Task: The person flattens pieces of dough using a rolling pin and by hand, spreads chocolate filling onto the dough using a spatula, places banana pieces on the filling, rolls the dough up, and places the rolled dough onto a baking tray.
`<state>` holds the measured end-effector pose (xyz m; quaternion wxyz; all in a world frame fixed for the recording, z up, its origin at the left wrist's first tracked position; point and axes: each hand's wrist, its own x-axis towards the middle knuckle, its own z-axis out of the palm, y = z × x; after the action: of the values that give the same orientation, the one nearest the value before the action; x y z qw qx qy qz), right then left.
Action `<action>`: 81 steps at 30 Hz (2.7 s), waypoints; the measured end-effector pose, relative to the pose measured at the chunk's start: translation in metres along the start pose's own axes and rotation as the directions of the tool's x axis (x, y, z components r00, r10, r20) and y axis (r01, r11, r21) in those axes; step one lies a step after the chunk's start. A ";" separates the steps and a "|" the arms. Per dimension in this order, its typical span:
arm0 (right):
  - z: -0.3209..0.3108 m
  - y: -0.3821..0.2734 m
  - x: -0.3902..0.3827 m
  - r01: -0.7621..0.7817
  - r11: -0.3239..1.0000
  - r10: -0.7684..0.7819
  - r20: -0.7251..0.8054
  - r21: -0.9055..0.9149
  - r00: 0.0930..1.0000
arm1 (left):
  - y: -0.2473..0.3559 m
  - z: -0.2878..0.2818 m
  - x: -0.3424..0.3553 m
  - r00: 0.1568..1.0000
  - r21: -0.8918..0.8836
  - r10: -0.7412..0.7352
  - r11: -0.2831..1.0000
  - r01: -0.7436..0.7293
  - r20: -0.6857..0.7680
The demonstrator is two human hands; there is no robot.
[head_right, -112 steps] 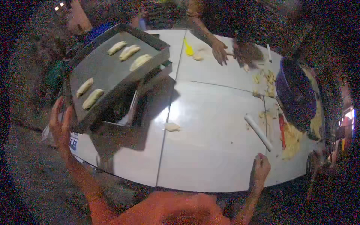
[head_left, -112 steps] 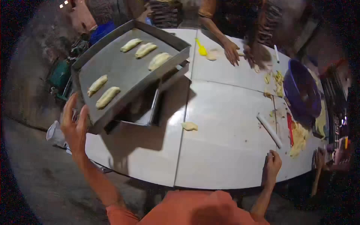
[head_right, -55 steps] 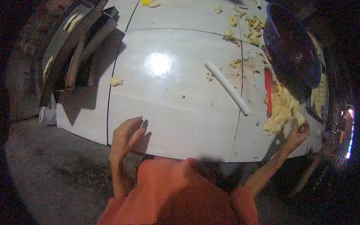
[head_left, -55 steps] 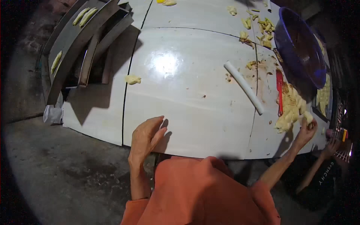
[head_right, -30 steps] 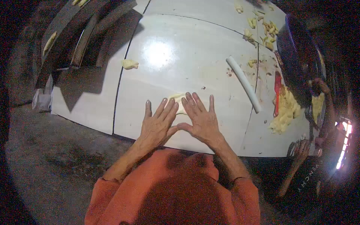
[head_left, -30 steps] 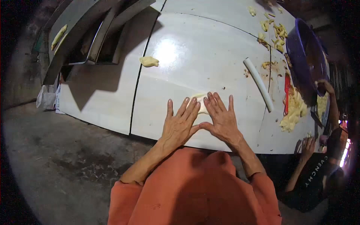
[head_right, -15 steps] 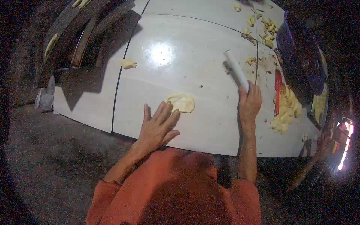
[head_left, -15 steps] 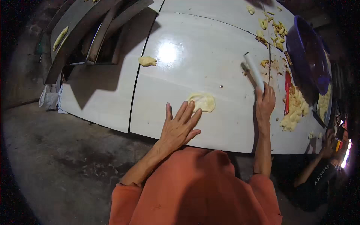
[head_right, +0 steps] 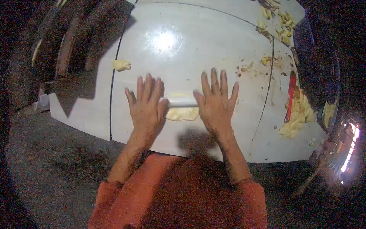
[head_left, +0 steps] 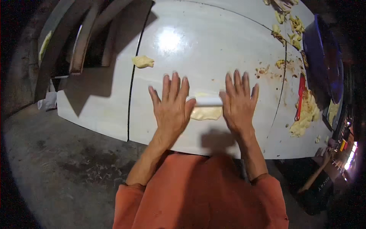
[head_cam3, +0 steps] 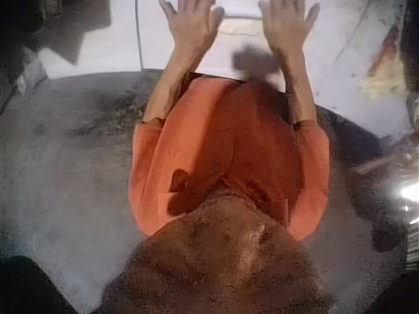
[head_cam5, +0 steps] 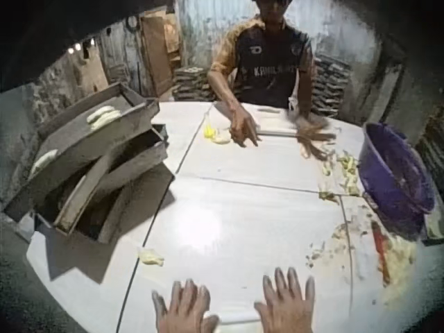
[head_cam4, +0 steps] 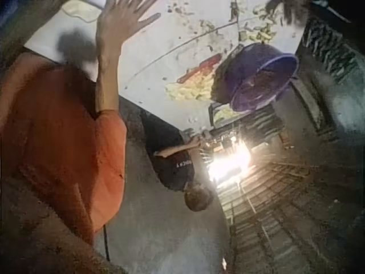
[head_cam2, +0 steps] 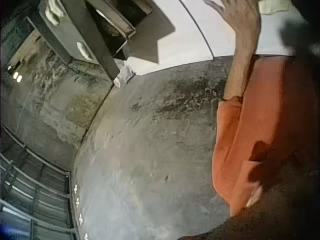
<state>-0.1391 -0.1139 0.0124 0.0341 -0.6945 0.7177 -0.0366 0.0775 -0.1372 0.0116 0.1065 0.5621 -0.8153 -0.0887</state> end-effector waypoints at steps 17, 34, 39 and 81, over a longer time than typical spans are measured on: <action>-0.048 0.033 0.011 0.371 0.832 -0.360 -0.107 0.413 0.927 | -0.014 -0.034 0.058 0.934 -0.245 0.327 0.926 -0.287 0.142; -0.007 0.012 -0.097 0.267 0.948 -0.271 0.002 0.175 0.963 | 0.019 -0.002 -0.070 0.996 -0.072 0.078 0.995 -0.075 0.038; 0.002 0.022 -0.101 0.301 0.921 -0.299 -0.046 0.247 0.953 | 0.027 -0.008 -0.085 0.997 -0.006 0.061 0.998 -0.061 0.038; -0.021 0.043 0.026 -0.028 0.957 0.074 -0.151 0.289 0.986 | -0.051 -0.021 0.039 0.970 -0.234 0.023 0.969 -0.081 -0.241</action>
<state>-0.1845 -0.1385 0.0289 0.0773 -0.6582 0.7231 -0.1946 0.1157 -0.1917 0.0213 0.2729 0.5299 -0.7944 -0.1169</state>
